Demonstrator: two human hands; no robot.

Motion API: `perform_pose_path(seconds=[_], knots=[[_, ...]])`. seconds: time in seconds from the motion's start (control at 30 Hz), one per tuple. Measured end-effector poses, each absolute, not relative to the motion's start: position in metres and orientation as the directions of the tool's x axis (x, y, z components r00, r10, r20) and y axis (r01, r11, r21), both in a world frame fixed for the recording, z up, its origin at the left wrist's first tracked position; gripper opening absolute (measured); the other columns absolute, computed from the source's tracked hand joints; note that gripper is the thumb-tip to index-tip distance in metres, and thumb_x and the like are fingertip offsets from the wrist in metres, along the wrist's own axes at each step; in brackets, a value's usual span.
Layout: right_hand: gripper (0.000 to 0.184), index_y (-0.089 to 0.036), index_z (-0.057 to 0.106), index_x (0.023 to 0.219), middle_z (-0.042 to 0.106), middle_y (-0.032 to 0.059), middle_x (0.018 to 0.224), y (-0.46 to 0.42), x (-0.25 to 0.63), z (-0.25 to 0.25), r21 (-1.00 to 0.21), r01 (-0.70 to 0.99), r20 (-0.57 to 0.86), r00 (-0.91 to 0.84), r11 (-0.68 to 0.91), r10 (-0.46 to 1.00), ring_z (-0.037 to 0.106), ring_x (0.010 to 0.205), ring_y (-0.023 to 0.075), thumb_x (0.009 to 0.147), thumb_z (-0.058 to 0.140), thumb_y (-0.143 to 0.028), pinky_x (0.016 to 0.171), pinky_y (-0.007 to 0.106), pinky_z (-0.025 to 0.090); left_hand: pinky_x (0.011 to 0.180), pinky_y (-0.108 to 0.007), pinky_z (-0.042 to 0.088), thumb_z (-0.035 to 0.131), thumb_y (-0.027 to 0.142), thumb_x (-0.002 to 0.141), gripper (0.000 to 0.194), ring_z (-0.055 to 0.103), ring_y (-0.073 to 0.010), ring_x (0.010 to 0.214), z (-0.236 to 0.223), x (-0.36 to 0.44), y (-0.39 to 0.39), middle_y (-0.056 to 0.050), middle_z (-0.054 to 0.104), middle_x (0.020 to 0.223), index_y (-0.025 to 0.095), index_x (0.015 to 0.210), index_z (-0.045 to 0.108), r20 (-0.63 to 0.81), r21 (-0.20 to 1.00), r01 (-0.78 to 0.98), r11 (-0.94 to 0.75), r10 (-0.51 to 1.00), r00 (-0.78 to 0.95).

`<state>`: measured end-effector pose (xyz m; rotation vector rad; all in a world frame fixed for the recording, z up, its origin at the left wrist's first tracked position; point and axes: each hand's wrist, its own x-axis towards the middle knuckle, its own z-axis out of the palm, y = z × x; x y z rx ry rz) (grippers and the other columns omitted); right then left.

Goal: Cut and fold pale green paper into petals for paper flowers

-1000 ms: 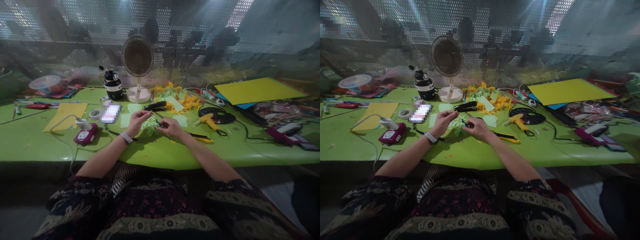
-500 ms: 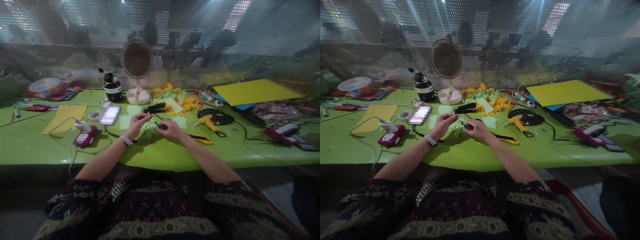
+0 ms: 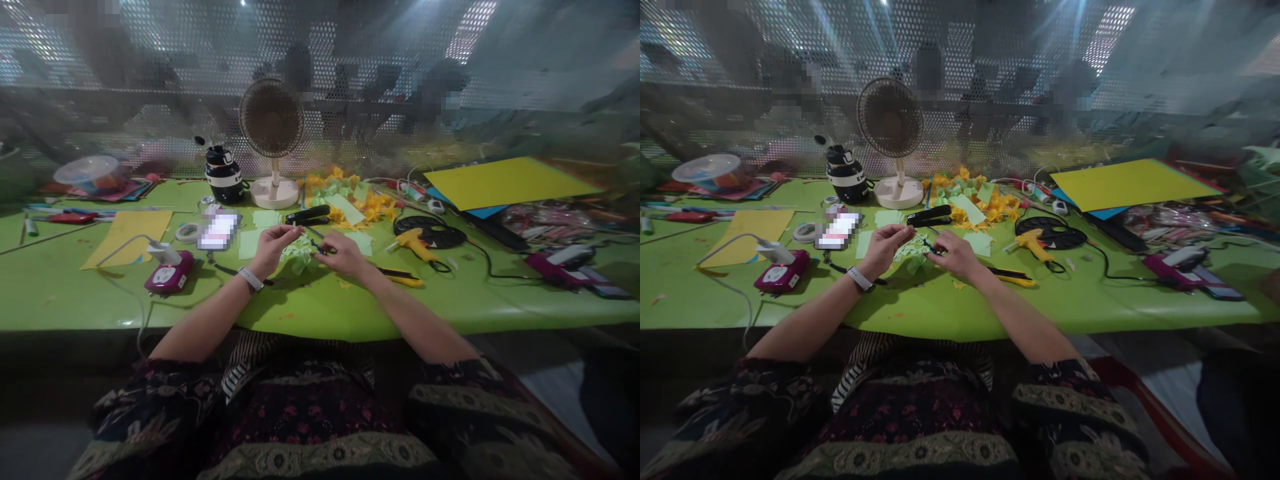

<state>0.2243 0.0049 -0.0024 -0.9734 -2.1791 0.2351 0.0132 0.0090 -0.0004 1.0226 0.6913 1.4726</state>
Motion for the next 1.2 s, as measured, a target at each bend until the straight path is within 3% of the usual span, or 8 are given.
perform_pose_path(seconds=[0.27, 0.5, 0.8, 1.2], knots=[[0.031, -0.017, 0.07, 0.079, 0.065, 0.0028, 0.07, 0.0045, 0.2255, -0.002, -0.522, 0.518, 0.457, -0.501, 0.677, 0.735, 0.051, 0.059, 0.0134, 0.092, 0.065, -0.045, 0.059, 0.028, 0.039, 0.082, -0.027, 0.054, 0.097, 0.041, 0.053, 0.036, 0.07, -0.0115, 0.074, 0.0021, 0.0131, 0.0093, -0.003, 0.077, 0.077, 0.017, 0.073, 0.078, 0.207, 0.864, -0.468, -0.184, 0.978, -0.003], [0.034, -0.017, 0.077, 0.091, 0.073, 0.0073, 0.081, 0.0081, 0.2257, -0.0042, -0.491, 0.495, 0.498, -0.515, 0.716, 0.698, 0.059, 0.067, 0.0161, 0.096, 0.058, -0.044, 0.063, 0.029, 0.044, 0.086, -0.029, 0.055, 0.098, 0.041, 0.051, 0.038, 0.07, -0.0115, 0.075, 0.0022, 0.0133, 0.0102, -0.003, 0.078, 0.079, 0.017, 0.072, 0.077, 0.191, 0.847, -0.503, -0.174, 0.981, -0.017], [0.033, -0.018, 0.063, 0.076, 0.062, 0.0021, 0.07, 0.0031, 0.225, 0.002, -0.523, 0.499, 0.5, -0.476, 0.69, 0.723, 0.049, 0.059, 0.013, 0.089, 0.069, -0.048, 0.057, 0.028, 0.037, 0.09, -0.031, 0.055, 0.098, 0.039, 0.048, 0.039, 0.071, -0.0119, 0.077, 0.0034, 0.0151, 0.0093, -0.003, 0.078, 0.08, 0.017, 0.07, 0.076, 0.166, 0.831, -0.532, -0.166, 0.985, -0.047], [0.03, -0.019, 0.057, 0.071, 0.057, 0.0009, 0.067, 0.0051, 0.226, -0.0013, -0.498, 0.53, 0.47, -0.5, 0.686, 0.727, 0.045, 0.059, 0.0129, 0.087, 0.066, -0.043, 0.06, 0.028, 0.035, 0.097, -0.034, 0.054, 0.095, 0.033, 0.059, 0.029, 0.071, -0.0126, 0.08, 0.0069, 0.0107, 0.0107, -0.003, 0.076, 0.081, 0.017, 0.072, 0.075, 0.185, 0.833, -0.517, -0.2, 0.979, -0.081]])
